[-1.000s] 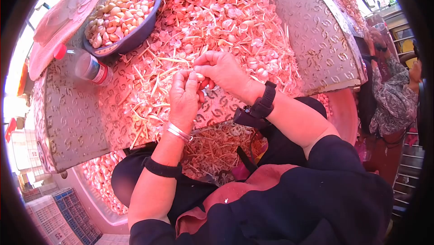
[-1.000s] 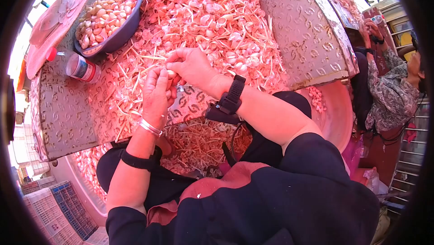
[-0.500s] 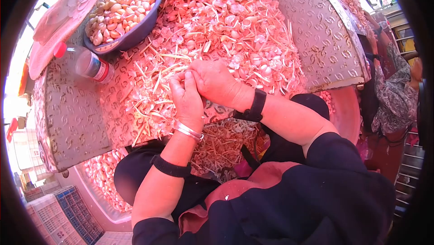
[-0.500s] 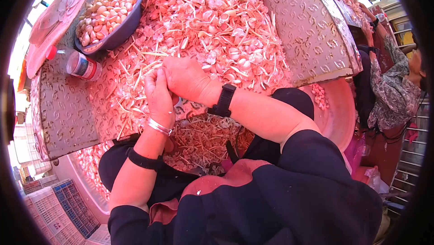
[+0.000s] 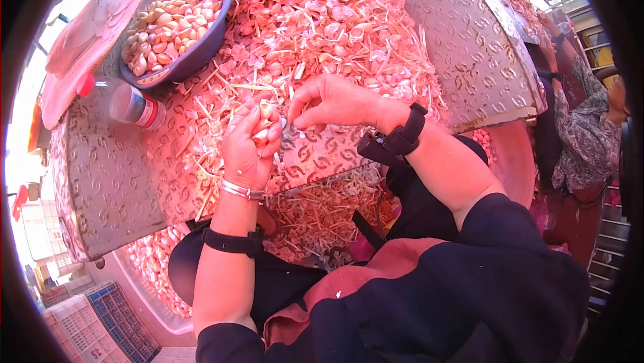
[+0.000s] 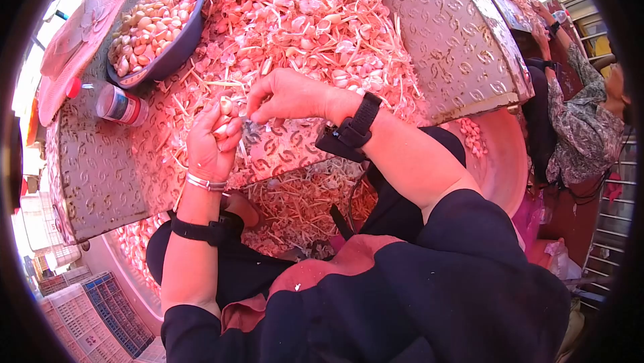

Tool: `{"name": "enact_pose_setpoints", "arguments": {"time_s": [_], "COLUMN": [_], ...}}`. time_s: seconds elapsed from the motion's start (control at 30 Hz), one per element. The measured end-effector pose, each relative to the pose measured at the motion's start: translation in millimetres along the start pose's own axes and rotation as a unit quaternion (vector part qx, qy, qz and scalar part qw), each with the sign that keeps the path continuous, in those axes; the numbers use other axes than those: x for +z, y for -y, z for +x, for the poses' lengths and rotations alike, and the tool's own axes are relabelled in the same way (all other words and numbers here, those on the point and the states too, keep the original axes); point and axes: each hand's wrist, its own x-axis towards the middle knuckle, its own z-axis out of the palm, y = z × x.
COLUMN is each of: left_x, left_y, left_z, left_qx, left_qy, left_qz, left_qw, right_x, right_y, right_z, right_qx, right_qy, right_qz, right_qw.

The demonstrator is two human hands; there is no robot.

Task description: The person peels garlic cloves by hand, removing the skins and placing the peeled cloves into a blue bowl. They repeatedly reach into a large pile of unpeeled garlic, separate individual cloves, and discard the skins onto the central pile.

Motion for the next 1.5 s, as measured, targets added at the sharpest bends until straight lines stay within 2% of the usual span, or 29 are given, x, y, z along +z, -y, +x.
{"name": "enact_pose_setpoints", "arguments": {"time_s": [0.03, 0.1, 0.17, 0.23, 0.33, 0.47, 0.53, 0.57, 0.6, 0.63, 0.67, 0.7, 0.77, 0.8, 0.83, 0.9, 0.93, 1.0, 1.03, 1.1, 1.17, 1.43, 1.5], "left_x": [0.9, 5.3, 14.1, 11.7, 13.3, 5.9, 4.3, 4.6, 7.3, -1.4, -14.5, -25.5, -11.6, -3.2, 2.6, 13.5, 17.4, 10.6, 5.8, 1.8, 3.1, -0.3, 4.0], "left_y": [-0.7, -1.2, 4.5, 15.0, 21.0, 24.8, 22.2, 20.3, 18.5, 19.3, 20.0, 22.3, 14.8, 10.6, 8.4, 5.7, 6.7, 12.0, 14.3, 16.2, 18.1, 18.3, 15.7], "left_z": [0.7, 0.6, -0.3, 2.0, 0.2, 1.5, -0.7, -1.8, -1.9, -0.1, 2.9, 5.5, 3.0, 1.1, -0.6, -2.1, -4.5, -0.4, 2.0, 4.3, 4.4, 0.9, -1.2], "left_qx": [0.0, -0.024, -0.02, -0.006, 0.006, 0.013, -0.004, -0.021, -0.06, -0.059, -0.07, -0.081, -0.074, -0.068, -0.068, -0.072, -0.064, -0.062, -0.056, -0.064, -0.083, -0.114, -0.093], "left_qy": [0.001, 0.01, 0.008, 0.006, -0.013, -0.054, -0.064, -0.072, -0.101, -0.102, -0.035, 0.033, 0.043, 0.052, 0.053, -0.058, -0.08, -0.063, -0.048, -0.034, -0.036, -0.106, -0.072], "left_qz": [0.0, -0.021, 0.005, 0.051, 0.08, 0.081, 0.059, 0.037, 0.025, 0.025, -0.056, -0.136, -0.132, -0.128, -0.129, -0.046, -0.026, -0.018, -0.009, -0.019, 0.03, 0.049, 0.061], "left_qw": [1.0, 0.999, 1.0, 0.999, 0.997, 0.995, 0.996, 0.997, 0.993, 0.993, 0.995, 0.987, 0.988, 0.988, 0.988, 0.995, 0.994, 0.996, 0.997, 0.997, 0.995, 0.987, 0.991], "right_x": [-4.5, -5.2, 3.6, 16.1, 26.2, 35.9, 38.5, 40.0, 41.3, 42.1, 42.1, 39.5, 26.5, 15.6, 2.1, -22.9, -25.9, -26.2, -14.9, 4.2, 3.7, -9.5, -16.2], "right_y": [3.7, 11.2, 13.5, 13.6, 10.9, 3.4, 8.3, 11.0, 13.7, 14.7, 14.5, 15.9, 25.5, 35.3, 31.3, 18.6, 14.0, 6.6, 11.1, -6.3, -19.1, -29.3, -17.5], "right_z": [-3.1, -10.9, -9.3, -7.7, -7.9, -6.2, -5.3, -5.9, -7.6, -8.7, -8.4, -8.3, -10.4, -14.9, -17.4, -22.2, -28.8, -41.8, -47.8, -51.8, -43.1, -13.7, -10.2], "right_qx": [-0.11, -0.112, -0.018, -0.048, -0.055, -0.096, -0.234, -0.235, -0.242, -0.248, -0.256, -0.256, -0.251, -0.175, -0.174, -0.04, -0.039, 0.036, 0.047, 0.001, -0.01, -0.052, 0.015], "right_qy": [0.132, 0.127, -0.099, -0.125, -0.194, -0.196, -0.217, -0.216, -0.166, -0.117, -0.094, -0.094, -0.124, -0.172, -0.172, -0.173, -0.174, -0.002, 0.017, -0.027, -0.037, -0.094, -0.087], "right_qz": [-0.132, -0.169, -0.148, -0.114, -0.208, -0.232, -0.37, -0.369, -0.37, -0.37, -0.388, -0.387, -0.261, -0.251, -0.252, -0.306, -0.307, -0.457, -0.507, -0.547, -0.535, -0.479, -0.215], "right_qw": [0.976, 0.971, 0.984, 0.984, 0.957, 0.948, 0.872, 0.873, 0.881, 0.888, 0.881, 0.881, 0.924, 0.936, 0.936, 0.935, 0.935, 0.889, 0.861, 0.836, 0.844, 0.871, 0.973]}}
